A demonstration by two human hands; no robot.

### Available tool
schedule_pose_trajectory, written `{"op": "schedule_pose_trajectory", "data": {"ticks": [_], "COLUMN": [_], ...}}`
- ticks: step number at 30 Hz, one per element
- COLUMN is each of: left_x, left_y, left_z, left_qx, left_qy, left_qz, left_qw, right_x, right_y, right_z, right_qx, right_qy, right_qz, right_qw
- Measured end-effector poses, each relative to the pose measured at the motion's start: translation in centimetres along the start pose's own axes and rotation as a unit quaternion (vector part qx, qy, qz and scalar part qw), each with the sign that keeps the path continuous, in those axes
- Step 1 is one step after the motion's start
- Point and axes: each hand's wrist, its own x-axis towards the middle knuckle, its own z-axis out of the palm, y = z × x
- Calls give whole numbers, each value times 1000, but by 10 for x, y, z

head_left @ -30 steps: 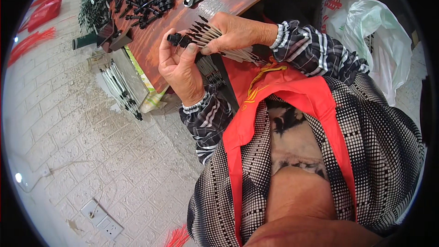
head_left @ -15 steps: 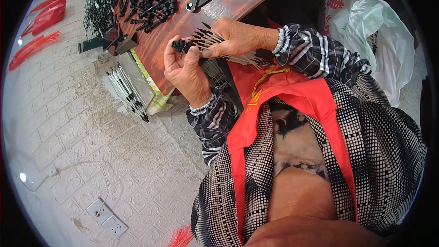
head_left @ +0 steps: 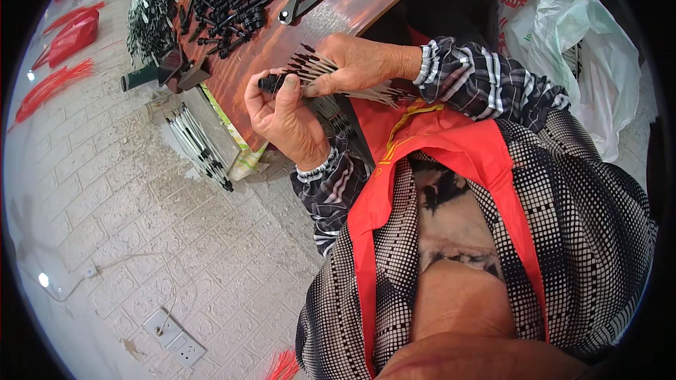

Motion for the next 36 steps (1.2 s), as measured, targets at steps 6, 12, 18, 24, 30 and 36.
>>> {"op": "schedule_pose_trajectory", "data": {"ticks": [6,12,18,24,30,36], "left_x": [-1,0,3,3,3,0], "left_y": [1,4,8,6,1,-3], "left_z": [5,7,6,3,5,12], "left_qx": [1,18,51,56,-13,-11], "left_qy": [6,9,-15,-29,-26,-19], "left_qz": [23,13,4,4,-36,-14], "left_qw": [1000,1000,999,998,999,1000], "right_x": [0,1,2,1,3,2], "right_y": [0,-3,-5,-6,0,-3], "right_z": [-1,-2,-2,-2,-2,-5], "right_qx": [-17,5,-6,-10,-14,-40], "right_qy": [-8,-6,-2,-5,5,0], "right_qz": [-13,-11,5,20,34,31], "right_qw": [1000,1000,1000,1000,999,999]}}
